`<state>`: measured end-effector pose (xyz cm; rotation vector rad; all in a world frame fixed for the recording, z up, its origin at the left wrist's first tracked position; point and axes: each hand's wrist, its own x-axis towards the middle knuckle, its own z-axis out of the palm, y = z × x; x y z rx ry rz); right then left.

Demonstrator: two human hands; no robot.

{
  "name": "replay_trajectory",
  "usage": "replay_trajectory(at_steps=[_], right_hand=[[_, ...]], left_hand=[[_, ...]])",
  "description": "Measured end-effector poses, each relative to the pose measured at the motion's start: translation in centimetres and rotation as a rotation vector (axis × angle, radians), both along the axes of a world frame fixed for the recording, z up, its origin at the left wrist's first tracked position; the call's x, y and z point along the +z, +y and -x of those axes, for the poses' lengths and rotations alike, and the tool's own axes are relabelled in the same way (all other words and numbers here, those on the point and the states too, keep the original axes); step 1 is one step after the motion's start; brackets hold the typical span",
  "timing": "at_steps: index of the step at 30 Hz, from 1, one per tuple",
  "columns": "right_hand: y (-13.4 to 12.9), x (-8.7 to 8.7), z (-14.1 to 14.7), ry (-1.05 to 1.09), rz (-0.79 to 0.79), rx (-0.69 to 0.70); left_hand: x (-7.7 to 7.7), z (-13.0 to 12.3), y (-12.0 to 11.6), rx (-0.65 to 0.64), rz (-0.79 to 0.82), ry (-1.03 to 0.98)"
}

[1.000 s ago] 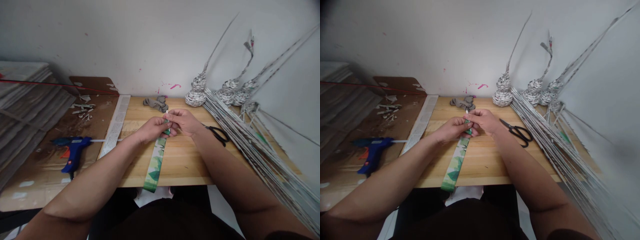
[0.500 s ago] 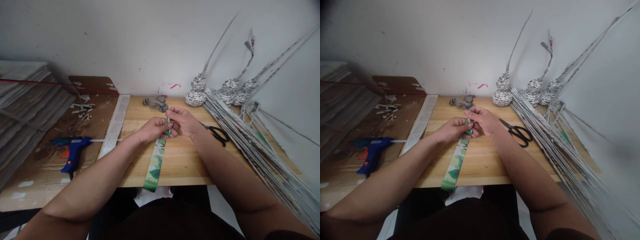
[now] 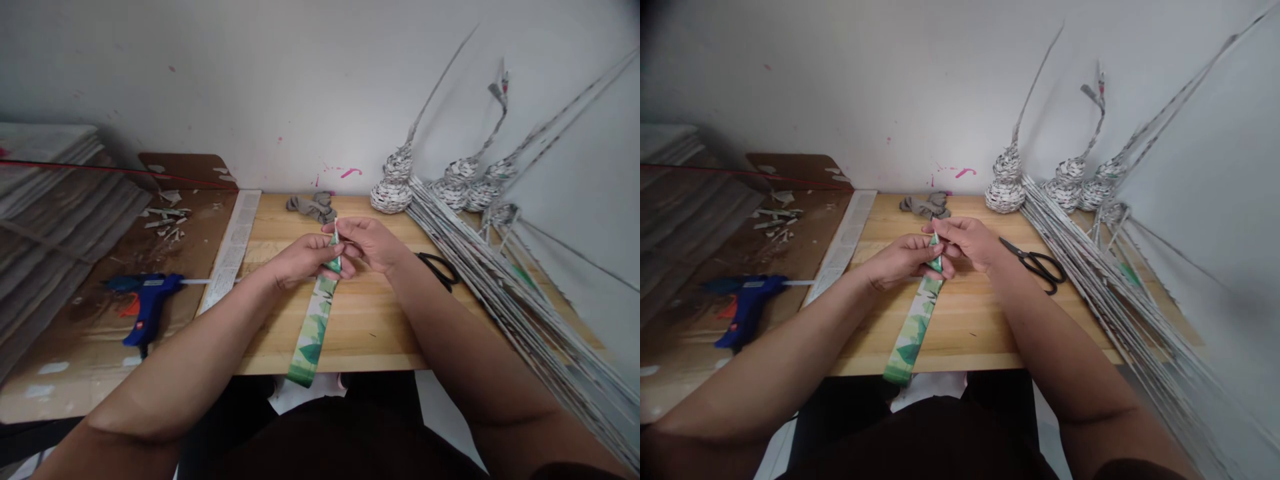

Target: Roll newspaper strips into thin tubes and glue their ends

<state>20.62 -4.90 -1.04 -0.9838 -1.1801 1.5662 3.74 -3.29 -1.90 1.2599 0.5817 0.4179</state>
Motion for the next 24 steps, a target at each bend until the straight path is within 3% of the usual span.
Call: replay_trajectory(at_steps=[5,9,18,24], right_hand=[[0.03,-0.19,0.12,0.039,0.013,-0.085],[-0.06,-0.30,0.48,0.060,0.006,-0.062],[0.08,0.02,0.16,0.028,-0.010,-0.099],[0.06,0.33,0.43,0.051,0.067,-0.224]], left_hand=[[-0.14,-0.22,0.11,0.037,-0.084,0.032],[-0.45,-0.45,0.11,0.070,-0.167,0.053],[-0.89,-0.41,0.19,0.036,-0.107,0.045],[-0.69,-0.42,0.00,-0.005,-0.174,0.069]])
